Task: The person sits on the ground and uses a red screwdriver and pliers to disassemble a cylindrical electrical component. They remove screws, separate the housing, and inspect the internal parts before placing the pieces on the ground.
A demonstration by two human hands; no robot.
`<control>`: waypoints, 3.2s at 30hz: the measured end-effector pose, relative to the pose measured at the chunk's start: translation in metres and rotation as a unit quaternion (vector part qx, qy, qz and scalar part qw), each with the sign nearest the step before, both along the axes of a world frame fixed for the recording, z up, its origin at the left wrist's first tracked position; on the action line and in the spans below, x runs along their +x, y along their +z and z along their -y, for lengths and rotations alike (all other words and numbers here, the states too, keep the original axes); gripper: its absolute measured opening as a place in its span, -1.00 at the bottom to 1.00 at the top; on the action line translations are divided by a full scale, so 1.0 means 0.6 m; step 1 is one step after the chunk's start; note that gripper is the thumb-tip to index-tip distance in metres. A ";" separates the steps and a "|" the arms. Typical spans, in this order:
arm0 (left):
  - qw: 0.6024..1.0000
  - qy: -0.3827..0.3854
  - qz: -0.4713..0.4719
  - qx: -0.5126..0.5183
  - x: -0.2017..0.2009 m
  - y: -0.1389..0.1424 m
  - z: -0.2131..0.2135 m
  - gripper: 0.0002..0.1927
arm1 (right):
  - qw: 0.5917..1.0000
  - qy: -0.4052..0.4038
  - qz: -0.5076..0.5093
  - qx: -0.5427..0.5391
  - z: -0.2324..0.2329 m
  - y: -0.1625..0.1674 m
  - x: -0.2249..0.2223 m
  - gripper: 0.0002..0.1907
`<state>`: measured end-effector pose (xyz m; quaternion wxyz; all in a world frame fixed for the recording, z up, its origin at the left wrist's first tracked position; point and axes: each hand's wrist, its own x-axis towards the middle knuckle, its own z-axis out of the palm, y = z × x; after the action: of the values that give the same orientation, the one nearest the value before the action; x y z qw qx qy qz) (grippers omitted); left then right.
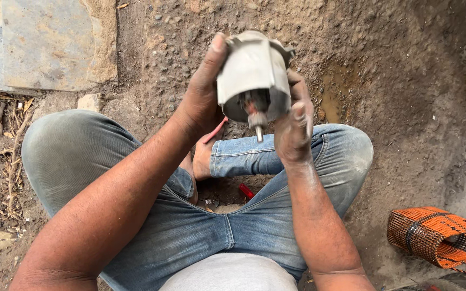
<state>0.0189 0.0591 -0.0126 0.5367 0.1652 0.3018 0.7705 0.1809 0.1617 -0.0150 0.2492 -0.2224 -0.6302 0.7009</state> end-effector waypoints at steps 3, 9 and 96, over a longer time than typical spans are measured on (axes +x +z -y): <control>0.998 -0.011 -0.046 0.039 0.001 -0.003 0.001 -0.03 | 0.999 0.031 -0.005 0.005 -0.002 0.006 -0.002 0.09; 0.997 0.047 -0.059 0.010 0.004 -0.022 0.002 -0.27 | 0.991 0.001 -0.021 0.129 0.007 -0.001 -0.010 0.13; 0.643 0.363 -0.671 -0.069 -0.050 -0.005 0.039 -0.03 | 0.861 -0.054 0.184 0.471 -0.011 0.144 0.020 -0.77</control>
<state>-0.0111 0.0357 -0.0157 -0.1253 0.4765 0.6673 0.5585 0.1931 0.1684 0.0712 0.2411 -0.2366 -0.9067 0.2525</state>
